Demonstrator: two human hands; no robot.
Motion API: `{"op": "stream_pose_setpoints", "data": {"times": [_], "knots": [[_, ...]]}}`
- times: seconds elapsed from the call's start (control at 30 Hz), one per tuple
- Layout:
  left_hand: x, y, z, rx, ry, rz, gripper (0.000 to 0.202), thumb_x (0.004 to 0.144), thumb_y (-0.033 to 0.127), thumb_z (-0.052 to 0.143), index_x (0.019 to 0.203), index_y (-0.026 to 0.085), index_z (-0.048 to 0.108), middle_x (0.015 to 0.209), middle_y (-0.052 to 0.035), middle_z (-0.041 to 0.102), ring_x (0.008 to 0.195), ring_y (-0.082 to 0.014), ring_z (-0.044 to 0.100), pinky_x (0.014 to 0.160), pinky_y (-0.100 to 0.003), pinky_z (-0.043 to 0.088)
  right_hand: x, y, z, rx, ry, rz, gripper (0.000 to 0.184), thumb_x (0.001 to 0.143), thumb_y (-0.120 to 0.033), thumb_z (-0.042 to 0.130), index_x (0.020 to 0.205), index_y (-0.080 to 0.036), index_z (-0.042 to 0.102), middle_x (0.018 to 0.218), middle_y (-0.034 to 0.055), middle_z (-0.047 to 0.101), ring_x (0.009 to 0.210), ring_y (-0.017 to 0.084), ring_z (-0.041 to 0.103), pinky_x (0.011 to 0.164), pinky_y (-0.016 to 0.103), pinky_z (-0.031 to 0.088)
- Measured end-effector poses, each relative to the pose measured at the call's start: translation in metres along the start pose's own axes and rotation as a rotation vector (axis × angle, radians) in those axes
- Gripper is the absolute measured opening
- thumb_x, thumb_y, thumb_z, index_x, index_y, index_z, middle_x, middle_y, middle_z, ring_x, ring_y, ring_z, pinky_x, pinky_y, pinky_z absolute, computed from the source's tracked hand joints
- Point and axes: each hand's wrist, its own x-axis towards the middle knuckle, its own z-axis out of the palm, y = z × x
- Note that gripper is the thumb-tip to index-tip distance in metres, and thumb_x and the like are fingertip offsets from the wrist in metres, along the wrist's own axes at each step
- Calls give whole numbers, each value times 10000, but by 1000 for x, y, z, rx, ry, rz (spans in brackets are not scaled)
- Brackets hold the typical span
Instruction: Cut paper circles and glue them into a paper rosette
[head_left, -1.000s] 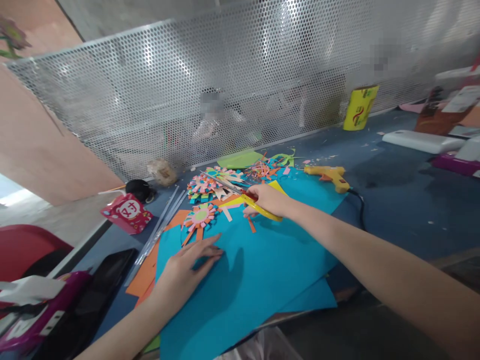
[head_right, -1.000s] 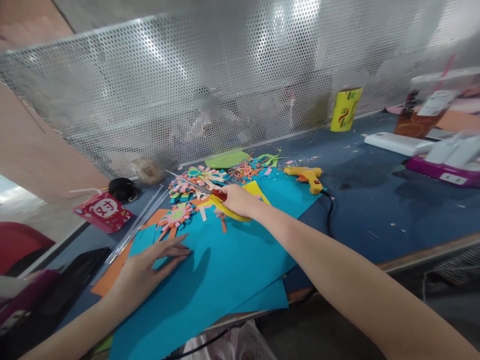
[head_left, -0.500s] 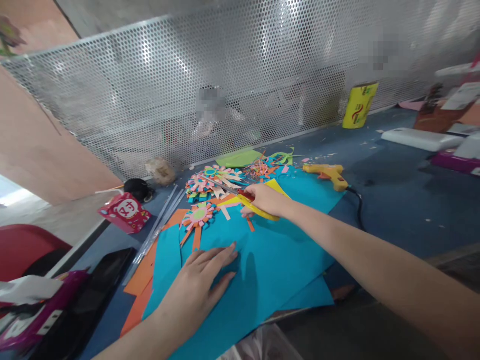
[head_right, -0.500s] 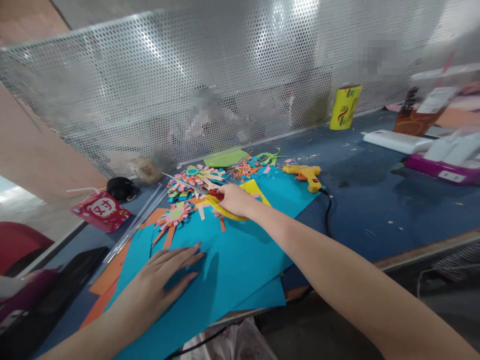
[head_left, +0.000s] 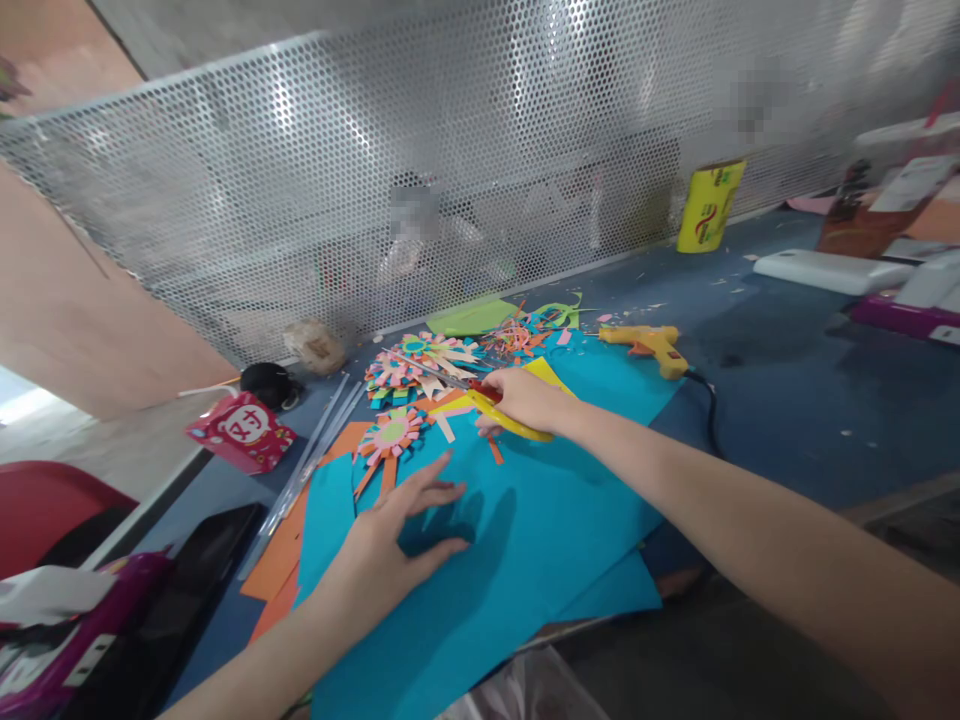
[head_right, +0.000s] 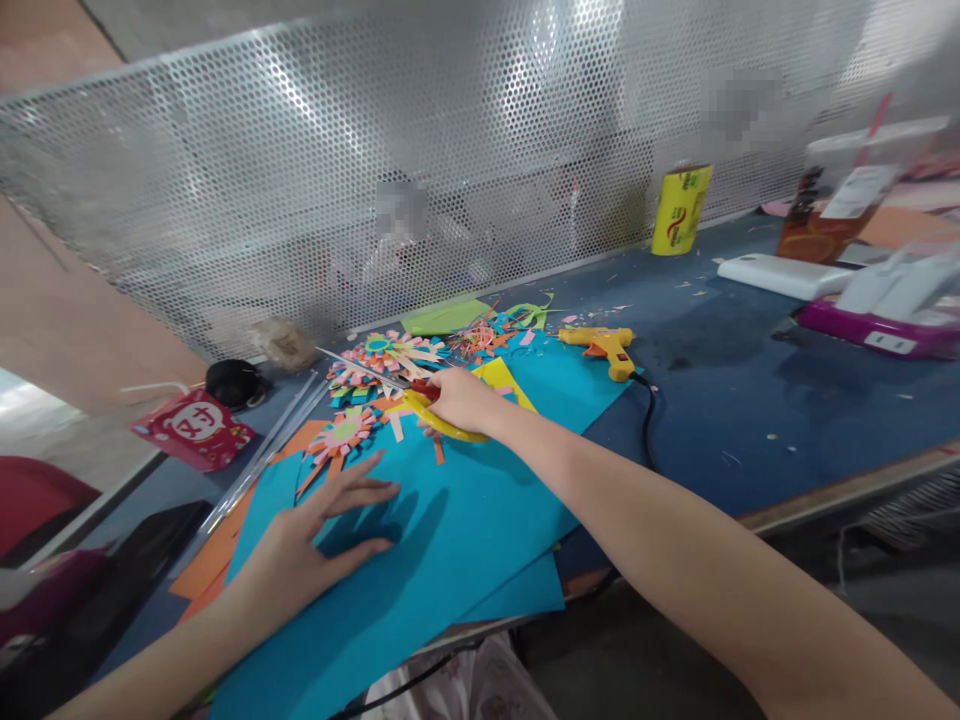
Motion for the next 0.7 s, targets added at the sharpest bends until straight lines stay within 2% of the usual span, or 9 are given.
{"op": "stream_pose_setpoints", "data": {"times": [0.1,0.2,0.4,0.5,0.57,0.63,0.7], "knots": [[4,2,2,-116,7,-158,773,705,410,672,1371,286,297,1134,-5,665,1146,-234,544,994,-420,401,1,2,1,-3,-9,3,225,664,-5,659,685,-170,508,533,-24,609,529,186,649,446,230,528],[14,6,3,-177,-1,-249,768,697,387,676,1363,241,324,984,0,722,1115,-234,552,998,-430,382,0,1,0,-7,-11,4,218,675,-12,656,702,-169,507,555,-22,615,568,201,662,480,251,542],[20,6,6,-297,39,-229,610,732,309,640,1294,214,424,835,6,738,928,-199,633,923,-374,433,-2,0,-1,-10,-16,3,208,694,-12,640,715,-164,500,556,-20,616,574,201,663,487,256,543],[18,4,9,-408,89,-234,679,753,282,614,1359,212,316,771,14,725,856,-184,655,891,-366,456,0,3,-1,-2,-25,1,210,690,-4,642,729,-161,507,564,-15,620,574,199,664,481,252,544],[18,4,11,-477,147,-256,814,740,267,622,1410,238,161,890,-6,714,808,-178,663,840,-369,485,2,5,-1,8,-28,1,216,680,-6,653,728,-161,510,573,-17,620,574,204,666,479,257,548],[18,3,12,-529,198,-266,926,718,250,633,1419,294,29,1115,-51,644,758,-164,663,781,-371,510,3,6,-2,20,-24,3,221,665,-8,668,719,-158,515,578,-17,620,563,206,665,467,255,547],[17,2,14,-555,212,-256,963,705,235,634,1410,336,-14,1232,-76,563,738,-149,658,750,-366,518,3,5,-2,41,-16,8,220,658,-3,673,707,-151,517,571,-13,618,546,200,661,454,244,543]]}}
